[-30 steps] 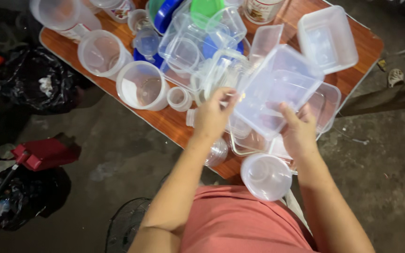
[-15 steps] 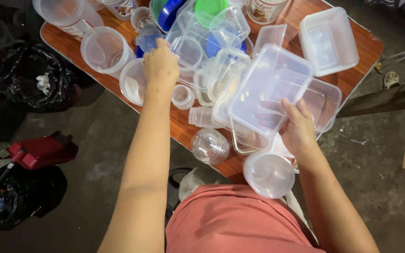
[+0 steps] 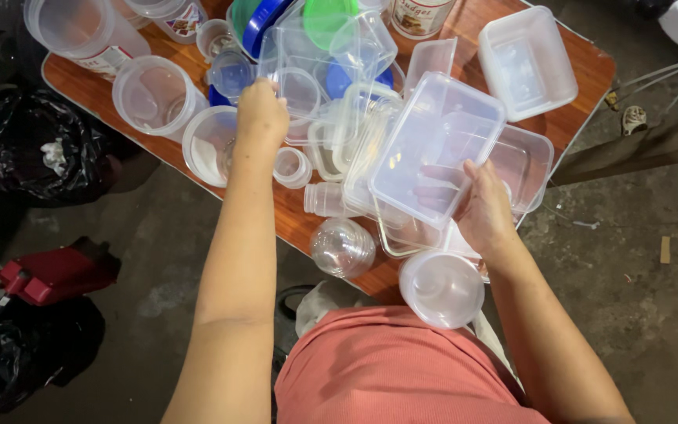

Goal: The person sorts a pile of plastic containers and lids on a wooden table, separating lids from bases and stacking them by size. The person then places a small glass jar into a cabinet shelf.

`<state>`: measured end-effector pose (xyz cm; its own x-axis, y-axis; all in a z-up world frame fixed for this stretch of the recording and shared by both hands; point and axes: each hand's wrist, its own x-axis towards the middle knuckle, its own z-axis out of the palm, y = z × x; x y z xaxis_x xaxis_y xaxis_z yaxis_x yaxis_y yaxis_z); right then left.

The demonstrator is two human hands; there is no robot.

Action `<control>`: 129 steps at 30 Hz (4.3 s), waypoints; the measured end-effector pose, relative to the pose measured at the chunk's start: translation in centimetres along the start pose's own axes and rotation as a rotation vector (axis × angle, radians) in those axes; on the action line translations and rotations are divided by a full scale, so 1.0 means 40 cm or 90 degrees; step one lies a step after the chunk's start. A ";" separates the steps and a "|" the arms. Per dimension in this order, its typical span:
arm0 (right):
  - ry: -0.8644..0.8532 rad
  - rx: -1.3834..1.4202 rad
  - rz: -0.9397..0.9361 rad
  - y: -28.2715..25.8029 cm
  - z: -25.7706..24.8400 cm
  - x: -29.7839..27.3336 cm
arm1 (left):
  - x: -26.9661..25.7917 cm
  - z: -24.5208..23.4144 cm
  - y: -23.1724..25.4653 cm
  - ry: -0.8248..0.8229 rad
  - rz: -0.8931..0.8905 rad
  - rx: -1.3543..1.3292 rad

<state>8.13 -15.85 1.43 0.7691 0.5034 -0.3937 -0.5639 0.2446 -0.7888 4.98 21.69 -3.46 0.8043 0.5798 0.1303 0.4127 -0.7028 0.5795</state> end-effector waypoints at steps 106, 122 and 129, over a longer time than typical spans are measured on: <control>0.192 0.143 -0.134 -0.104 -0.658 -0.001 | 0.013 0.688 0.665 -0.370 0.541 0.264; 0.006 0.121 -0.074 -0.155 -0.602 0.109 | -0.217 0.240 0.497 -0.080 0.086 0.263; -0.001 0.077 -0.019 -0.108 -0.493 0.111 | -0.290 0.157 0.352 -0.062 -0.203 0.231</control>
<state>19.92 -31.00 -6.21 0.7860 0.4957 -0.3694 -0.5725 0.3583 -0.7374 4.16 2.49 -1.85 0.6432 0.7599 -0.0940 0.7530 -0.6054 0.2580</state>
